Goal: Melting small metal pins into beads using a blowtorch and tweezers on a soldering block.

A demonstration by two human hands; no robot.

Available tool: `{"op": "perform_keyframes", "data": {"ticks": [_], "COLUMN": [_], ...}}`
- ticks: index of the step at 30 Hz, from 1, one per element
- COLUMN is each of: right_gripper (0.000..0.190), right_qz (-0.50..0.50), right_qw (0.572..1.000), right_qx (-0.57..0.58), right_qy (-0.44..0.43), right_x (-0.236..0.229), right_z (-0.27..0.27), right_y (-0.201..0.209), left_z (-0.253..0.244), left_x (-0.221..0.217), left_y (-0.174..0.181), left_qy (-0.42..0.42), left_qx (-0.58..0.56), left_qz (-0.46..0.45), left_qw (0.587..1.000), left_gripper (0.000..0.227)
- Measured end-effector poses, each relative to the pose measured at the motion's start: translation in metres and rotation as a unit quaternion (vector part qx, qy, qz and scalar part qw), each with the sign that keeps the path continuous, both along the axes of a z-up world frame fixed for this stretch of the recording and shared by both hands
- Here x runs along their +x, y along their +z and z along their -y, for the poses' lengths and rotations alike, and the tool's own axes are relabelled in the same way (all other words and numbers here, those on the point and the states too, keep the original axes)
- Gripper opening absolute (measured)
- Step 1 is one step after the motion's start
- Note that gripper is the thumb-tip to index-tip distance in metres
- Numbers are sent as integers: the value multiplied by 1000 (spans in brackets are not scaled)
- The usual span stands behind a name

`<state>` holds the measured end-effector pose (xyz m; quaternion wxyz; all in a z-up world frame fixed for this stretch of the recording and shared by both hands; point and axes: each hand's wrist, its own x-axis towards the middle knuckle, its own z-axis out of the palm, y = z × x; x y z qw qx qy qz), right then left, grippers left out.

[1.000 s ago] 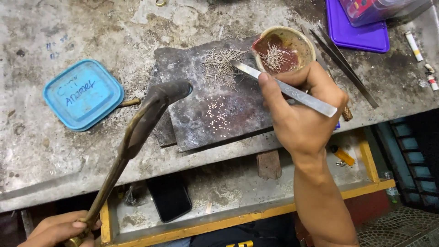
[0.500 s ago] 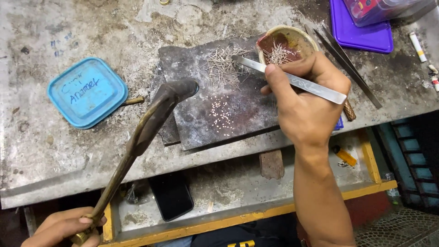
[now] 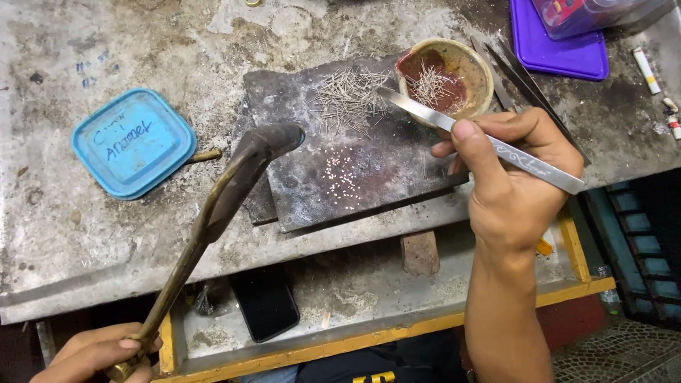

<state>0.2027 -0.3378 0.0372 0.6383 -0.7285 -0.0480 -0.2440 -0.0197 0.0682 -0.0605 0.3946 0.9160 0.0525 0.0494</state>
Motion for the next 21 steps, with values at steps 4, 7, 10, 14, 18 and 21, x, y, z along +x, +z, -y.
{"op": "perform_keyframes", "data": {"ticks": [4,7,10,14,18,21], "right_gripper": [20,19,15,26,22,24], "right_qz": [-18,-33,-64,-112,-118,-120], "right_qw": [999,999,997,993,993,992], "right_qx": [16,10,27,17,15,32], "right_qy": [23,36,36,8,2,-29], "right_x": [-10,-19,-28,-36,-40,-41], "right_z": [14,31,48,65,77,81], "right_y": [-1,-6,-12,-19,-19,-19], "left_z": [-29,-47,-57,-38,-71,-88], "left_x": [10,49,36,38,39,28], "left_y": [-16,-23,-30,-11,-47,-62], "left_qy": [-46,209,236,66,225,210], "left_qx": [-9,-256,-237,-149,-289,-303], "left_qz": [-2,-417,-498,-272,-480,-460], "left_qw": [999,847,800,948,797,808], "left_gripper": [42,36,40,43,37,39]}}
